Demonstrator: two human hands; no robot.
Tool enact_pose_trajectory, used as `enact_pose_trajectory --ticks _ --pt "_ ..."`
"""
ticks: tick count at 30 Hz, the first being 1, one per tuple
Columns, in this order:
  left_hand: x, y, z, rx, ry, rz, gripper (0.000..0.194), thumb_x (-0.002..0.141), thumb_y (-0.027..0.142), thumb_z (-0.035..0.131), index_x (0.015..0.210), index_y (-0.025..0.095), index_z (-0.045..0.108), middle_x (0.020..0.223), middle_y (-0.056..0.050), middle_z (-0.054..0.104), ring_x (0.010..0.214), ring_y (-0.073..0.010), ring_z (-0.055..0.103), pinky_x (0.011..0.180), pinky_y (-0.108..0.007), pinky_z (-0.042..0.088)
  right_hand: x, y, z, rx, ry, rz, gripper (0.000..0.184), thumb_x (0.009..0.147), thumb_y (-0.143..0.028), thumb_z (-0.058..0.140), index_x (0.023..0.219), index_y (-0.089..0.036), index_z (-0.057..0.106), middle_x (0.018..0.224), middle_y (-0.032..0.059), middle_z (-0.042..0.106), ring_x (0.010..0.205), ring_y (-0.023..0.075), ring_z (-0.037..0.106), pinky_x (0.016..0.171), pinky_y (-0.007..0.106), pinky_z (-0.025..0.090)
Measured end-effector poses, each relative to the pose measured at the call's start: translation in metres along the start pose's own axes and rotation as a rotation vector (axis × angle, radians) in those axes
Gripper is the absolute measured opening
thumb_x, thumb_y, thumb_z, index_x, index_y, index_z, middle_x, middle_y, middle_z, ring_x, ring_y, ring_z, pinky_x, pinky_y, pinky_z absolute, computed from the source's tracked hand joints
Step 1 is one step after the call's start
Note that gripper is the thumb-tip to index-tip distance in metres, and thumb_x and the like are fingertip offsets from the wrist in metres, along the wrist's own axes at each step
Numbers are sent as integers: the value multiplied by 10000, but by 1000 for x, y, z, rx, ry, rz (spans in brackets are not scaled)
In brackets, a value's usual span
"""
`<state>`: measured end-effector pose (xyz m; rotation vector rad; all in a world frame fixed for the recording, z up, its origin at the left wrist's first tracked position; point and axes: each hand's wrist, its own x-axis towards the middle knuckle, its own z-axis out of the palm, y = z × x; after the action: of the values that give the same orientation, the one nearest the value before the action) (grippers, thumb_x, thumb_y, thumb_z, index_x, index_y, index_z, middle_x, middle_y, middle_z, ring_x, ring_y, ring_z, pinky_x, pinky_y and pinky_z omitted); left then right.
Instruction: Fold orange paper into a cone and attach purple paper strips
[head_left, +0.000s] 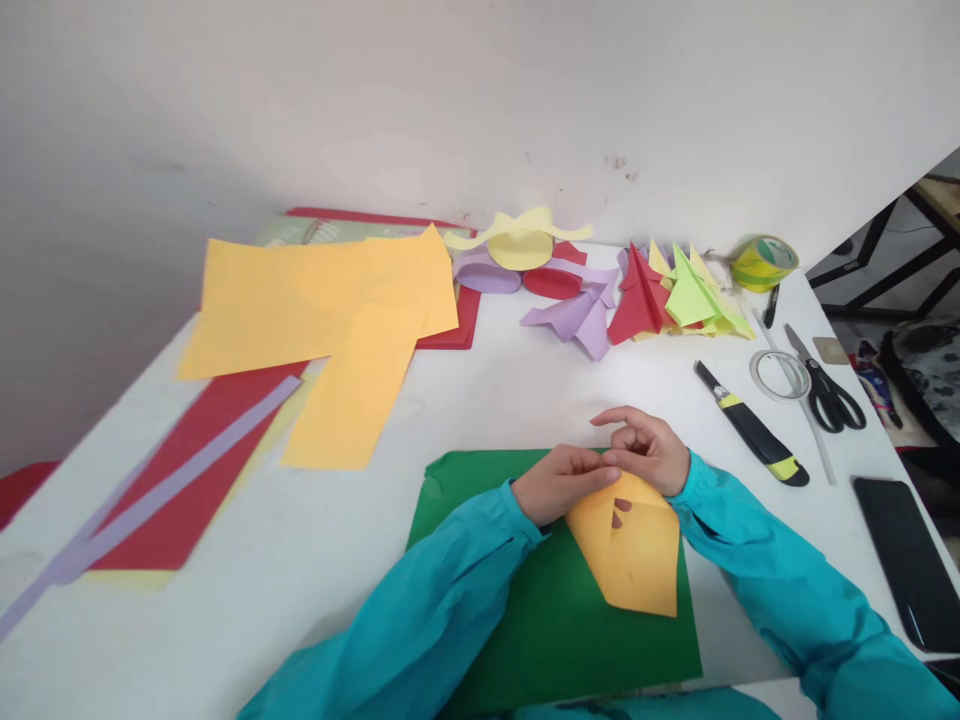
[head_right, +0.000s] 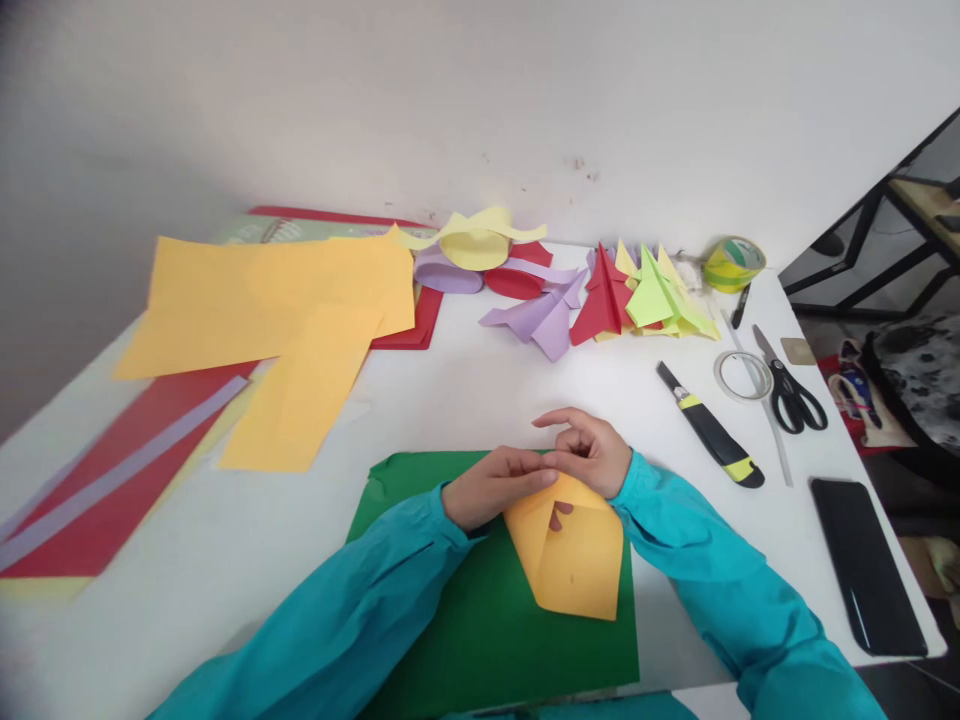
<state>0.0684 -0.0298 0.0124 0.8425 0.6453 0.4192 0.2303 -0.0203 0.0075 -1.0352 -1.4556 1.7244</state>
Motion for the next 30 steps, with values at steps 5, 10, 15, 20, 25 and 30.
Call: enact_pose_trajectory --ticks 5,10,15,20,25,30 --pt "-4 2 -2 -65 0 5 244 600 305 747 688 90 672 650 -88 716 567 -187 656 587 -307 521 0 2 -1 83 9 36 463 691 -395 651 1056 -153 501 471 -111 376 382 45 310 379 187 227" --pt "-4 1 -2 -196 -24 -13 240 597 282 754 679 93 633 621 -91 710 519 -190 653 544 -311 523 0 3 -5 170 -57 71 503 666 -384 688 1080 -160 512 492 -101 419 386 43 335 380 179 246" --pt "-2 -2 0 -226 -177 -110 307 648 304 716 844 71 676 688 -120 721 558 -205 667 613 -340 532 0 5 -6 202 -100 63 503 649 -342 716 1078 -161 525 485 -105 428 384 35 332 377 164 246" --pt "-2 -4 1 -179 -171 -77 301 708 339 656 771 48 702 623 -133 709 582 -209 666 624 -325 523 -1 4 -6 243 -142 78 450 706 -372 670 1071 -149 530 485 -96 453 372 35 339 367 161 252" --pt "-5 -2 -2 -136 12 23 323 683 350 681 836 65 678 674 -114 716 653 -198 664 692 -328 500 -1 1 -13 329 -75 75 434 686 -345 695 1040 -157 529 484 -96 460 374 43 382 376 162 285" --pt "-6 -2 -4 -28 130 111 311 626 307 733 847 105 646 742 -64 713 726 -174 645 706 -296 472 0 2 -17 345 -7 71 424 680 -334 699 1030 -166 526 492 -92 475 373 45 399 379 163 298"
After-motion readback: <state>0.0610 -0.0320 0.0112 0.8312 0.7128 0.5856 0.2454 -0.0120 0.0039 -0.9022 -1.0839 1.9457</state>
